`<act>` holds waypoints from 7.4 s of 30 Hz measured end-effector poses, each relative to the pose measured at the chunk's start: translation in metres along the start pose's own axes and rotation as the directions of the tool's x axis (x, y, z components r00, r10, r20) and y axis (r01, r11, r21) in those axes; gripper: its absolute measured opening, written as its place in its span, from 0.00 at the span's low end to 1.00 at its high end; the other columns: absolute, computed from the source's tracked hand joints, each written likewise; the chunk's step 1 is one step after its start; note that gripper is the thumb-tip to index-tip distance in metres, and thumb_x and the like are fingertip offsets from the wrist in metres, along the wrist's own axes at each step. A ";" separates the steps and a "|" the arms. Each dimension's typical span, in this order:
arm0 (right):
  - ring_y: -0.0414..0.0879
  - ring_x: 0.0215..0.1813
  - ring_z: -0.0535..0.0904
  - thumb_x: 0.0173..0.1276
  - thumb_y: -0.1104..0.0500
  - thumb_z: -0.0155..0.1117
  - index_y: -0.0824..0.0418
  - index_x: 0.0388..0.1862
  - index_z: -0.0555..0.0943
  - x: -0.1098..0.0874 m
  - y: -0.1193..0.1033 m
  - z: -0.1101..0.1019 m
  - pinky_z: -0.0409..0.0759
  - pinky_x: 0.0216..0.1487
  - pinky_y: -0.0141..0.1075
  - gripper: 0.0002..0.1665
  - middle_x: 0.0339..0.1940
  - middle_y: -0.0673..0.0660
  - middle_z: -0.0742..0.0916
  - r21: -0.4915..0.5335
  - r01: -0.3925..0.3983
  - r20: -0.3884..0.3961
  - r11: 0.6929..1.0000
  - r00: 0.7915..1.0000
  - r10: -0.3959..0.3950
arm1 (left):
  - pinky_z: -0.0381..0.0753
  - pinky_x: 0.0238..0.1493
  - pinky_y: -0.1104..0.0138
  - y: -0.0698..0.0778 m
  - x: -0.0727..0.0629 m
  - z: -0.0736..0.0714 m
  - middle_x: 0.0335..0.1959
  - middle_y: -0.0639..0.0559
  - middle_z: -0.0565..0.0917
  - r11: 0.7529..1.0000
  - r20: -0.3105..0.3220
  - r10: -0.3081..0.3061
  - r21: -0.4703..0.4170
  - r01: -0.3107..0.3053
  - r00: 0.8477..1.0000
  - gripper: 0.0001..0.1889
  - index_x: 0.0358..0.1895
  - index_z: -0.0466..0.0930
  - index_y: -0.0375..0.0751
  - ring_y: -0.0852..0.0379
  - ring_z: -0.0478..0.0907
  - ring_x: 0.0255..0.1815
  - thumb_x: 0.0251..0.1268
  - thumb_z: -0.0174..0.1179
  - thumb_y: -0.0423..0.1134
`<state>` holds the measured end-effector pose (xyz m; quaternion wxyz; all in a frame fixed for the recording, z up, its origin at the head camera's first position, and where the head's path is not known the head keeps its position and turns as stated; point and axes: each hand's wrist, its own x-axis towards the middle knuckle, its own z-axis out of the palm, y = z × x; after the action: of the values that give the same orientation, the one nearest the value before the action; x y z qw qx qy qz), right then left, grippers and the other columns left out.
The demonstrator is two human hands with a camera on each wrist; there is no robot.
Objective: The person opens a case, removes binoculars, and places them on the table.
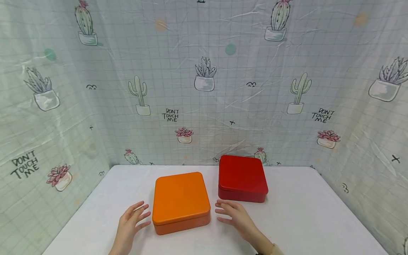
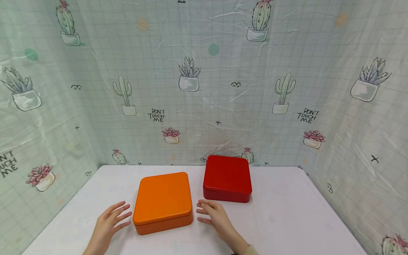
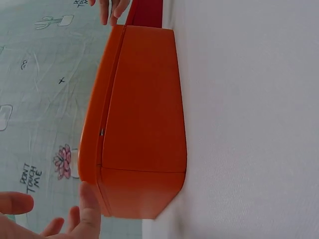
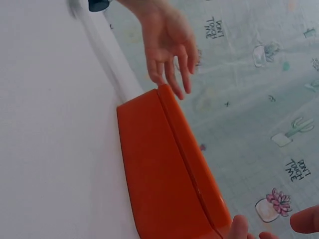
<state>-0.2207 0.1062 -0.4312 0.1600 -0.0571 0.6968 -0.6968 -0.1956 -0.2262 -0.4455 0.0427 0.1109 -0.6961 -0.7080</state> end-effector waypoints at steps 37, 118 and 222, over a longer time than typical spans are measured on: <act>0.45 0.40 0.79 0.66 0.59 0.51 0.77 0.57 0.66 0.021 0.008 0.028 0.81 0.43 0.39 0.26 0.52 0.68 0.78 0.073 -0.103 -0.091 0.992 0.990 0.109 | 0.80 0.44 0.60 0.005 0.000 0.010 0.46 0.42 0.78 0.988 0.050 -0.147 0.055 0.145 0.988 0.29 0.60 0.59 0.25 0.58 0.78 0.39 0.58 0.56 0.37; 0.38 0.28 0.77 0.59 0.60 0.60 0.77 0.51 0.70 0.028 0.009 0.037 0.82 0.36 0.34 0.26 0.39 0.63 0.82 -0.107 -0.058 -0.205 0.993 0.978 0.035 | 0.81 0.37 0.65 0.006 -0.003 0.015 0.56 0.26 0.68 0.989 0.023 -0.116 0.095 0.113 0.993 0.30 0.61 0.59 0.28 0.60 0.79 0.37 0.53 0.58 0.27; 0.49 0.50 0.79 0.67 0.50 0.50 0.68 0.60 0.67 0.015 -0.011 0.103 0.76 0.54 0.45 0.29 0.58 0.62 0.76 0.314 -0.178 0.252 0.932 0.963 0.099 | 0.79 0.40 0.74 0.004 -0.016 -0.106 0.34 0.69 0.81 0.928 0.166 -0.024 -0.364 0.084 0.986 0.18 0.33 0.81 0.63 0.68 0.79 0.38 0.64 0.48 0.30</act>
<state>-0.2049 0.0028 -0.4205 0.2966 -0.0603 0.5474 -0.7802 -0.1580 -0.3262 -0.4405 -0.0122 0.0636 -0.5483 -0.8338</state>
